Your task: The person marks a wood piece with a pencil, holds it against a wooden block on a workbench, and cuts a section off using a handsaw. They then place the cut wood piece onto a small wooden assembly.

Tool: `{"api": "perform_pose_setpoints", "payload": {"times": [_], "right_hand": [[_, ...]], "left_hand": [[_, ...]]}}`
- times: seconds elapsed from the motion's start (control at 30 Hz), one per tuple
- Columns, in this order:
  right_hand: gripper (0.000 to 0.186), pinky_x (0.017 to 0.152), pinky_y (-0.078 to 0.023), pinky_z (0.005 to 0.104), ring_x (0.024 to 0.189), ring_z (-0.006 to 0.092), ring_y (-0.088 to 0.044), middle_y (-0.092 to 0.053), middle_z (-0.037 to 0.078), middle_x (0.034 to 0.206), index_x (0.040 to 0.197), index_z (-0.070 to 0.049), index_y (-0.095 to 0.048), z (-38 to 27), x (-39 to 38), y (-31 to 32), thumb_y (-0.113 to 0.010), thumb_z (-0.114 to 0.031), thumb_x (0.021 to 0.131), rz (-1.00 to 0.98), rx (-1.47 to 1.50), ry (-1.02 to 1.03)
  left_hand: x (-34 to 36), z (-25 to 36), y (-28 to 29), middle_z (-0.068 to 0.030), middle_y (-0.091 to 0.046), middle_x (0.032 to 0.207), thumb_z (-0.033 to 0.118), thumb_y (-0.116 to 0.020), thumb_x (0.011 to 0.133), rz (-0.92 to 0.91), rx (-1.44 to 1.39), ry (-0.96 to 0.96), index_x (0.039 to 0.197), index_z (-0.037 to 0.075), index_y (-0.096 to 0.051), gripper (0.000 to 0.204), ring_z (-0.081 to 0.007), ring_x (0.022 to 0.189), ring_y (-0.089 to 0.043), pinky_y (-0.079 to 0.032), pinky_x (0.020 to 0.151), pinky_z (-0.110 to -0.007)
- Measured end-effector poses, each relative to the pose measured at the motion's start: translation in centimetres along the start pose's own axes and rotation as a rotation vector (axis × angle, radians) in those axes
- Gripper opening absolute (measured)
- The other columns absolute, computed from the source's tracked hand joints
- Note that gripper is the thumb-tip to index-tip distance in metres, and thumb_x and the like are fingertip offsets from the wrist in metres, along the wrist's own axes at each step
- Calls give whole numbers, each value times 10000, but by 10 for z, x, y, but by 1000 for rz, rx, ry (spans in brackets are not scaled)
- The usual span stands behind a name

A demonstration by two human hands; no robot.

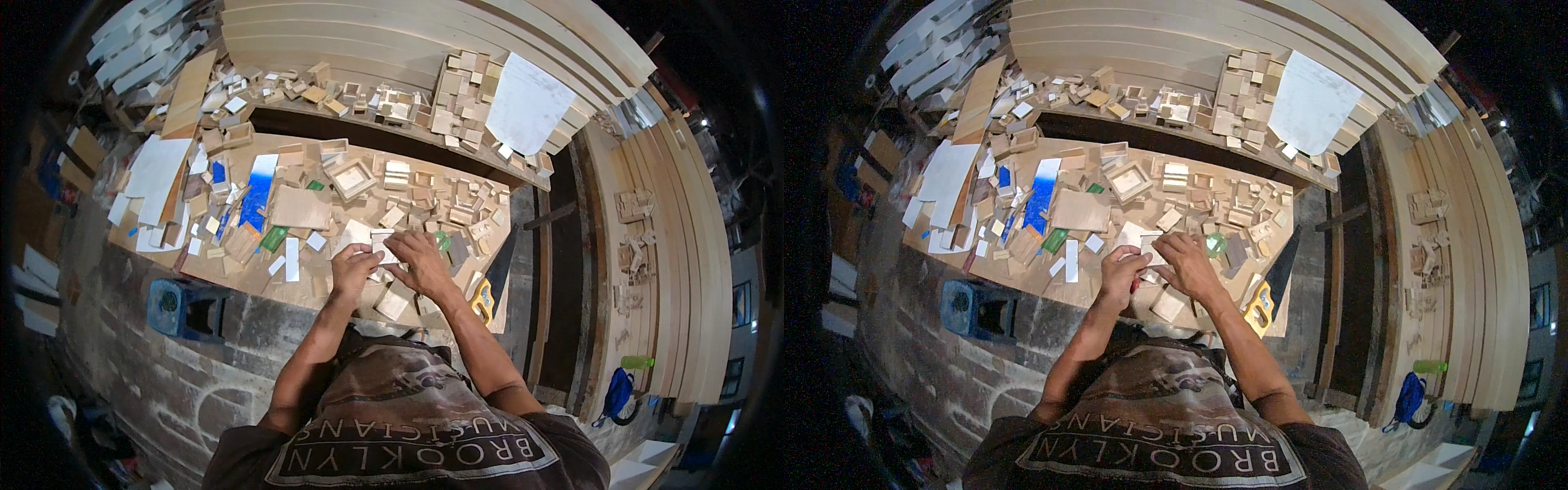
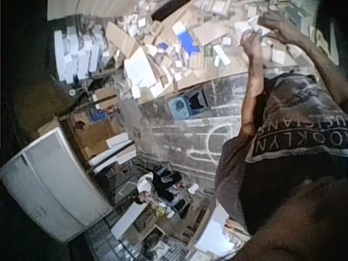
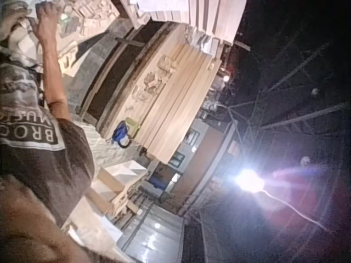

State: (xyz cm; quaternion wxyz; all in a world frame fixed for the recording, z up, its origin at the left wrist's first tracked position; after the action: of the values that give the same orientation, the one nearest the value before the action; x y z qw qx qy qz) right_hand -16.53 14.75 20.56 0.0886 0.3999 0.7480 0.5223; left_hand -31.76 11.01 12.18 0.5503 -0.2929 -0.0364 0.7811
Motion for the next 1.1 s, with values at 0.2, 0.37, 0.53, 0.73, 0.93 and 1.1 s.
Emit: {"api": "perform_pose_setpoints", "payload": {"times": [0.2,0.37,0.53,0.73,0.93,1.1], "right_hand": [[470,1010,-407,462,1186,317,-569,-640,100,1249,1245,-74,-670,4,-2,-14,-803,-186,808,34,91,39],[474,1007,-415,461,1173,334,-581,-654,112,1230,1231,-75,-680,5,0,-12,-822,-205,797,51,178,53],[488,1020,-413,453,1189,343,-577,-652,121,1240,1229,-78,-680,7,-2,-11,-834,-212,786,86,229,34],[599,1035,-418,466,1220,350,-570,-625,145,1295,1290,-78,-635,-8,-5,6,-858,-223,753,128,157,-4],[473,985,-481,406,1142,309,-638,-681,140,1226,1251,-52,-661,37,-44,20,-829,-184,830,538,279,-298],[278,770,-522,308,861,168,-662,-717,103,926,1147,-8,-700,86,-106,-18,-729,-164,919,496,496,-764]], "left_hand": [[-1,-2,10,-16,-598,707,45,-804,851,-12,-29,-3,995,22,-586,262,-84,550,-513,-368,425,-239],[-5,2,12,-20,-595,703,39,-797,853,-10,-1,20,997,16,-582,260,-85,545,-510,-384,429,-246],[-6,7,8,-32,-616,721,35,-800,845,-17,43,-1,1001,10,-583,269,-90,552,-520,-397,436,-249],[-6,0,12,-73,-697,925,42,-832,812,-50,26,-33,1079,18,-607,350,-104,743,-611,-488,600,-254],[-11,9,13,-135,-709,1090,19,-813,818,-115,9,-181,1212,-18,-576,461,-156,900,-668,-548,759,-283],[-11,15,23,-125,-704,1123,15,-800,822,-166,-15,-112,1246,-30,-563,487,-175,1005,-665,-534,901,-300]]}}
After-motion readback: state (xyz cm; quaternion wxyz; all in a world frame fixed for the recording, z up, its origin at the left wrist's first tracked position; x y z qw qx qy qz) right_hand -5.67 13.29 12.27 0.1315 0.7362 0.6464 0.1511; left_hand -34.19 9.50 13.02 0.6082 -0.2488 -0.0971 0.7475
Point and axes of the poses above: each hand's wrist, its own x-axis towards the middle knuckle, its own y-axis out of the back of the hand, z = x × y, the point moved 5 cm from there along x, towards the middle knuckle
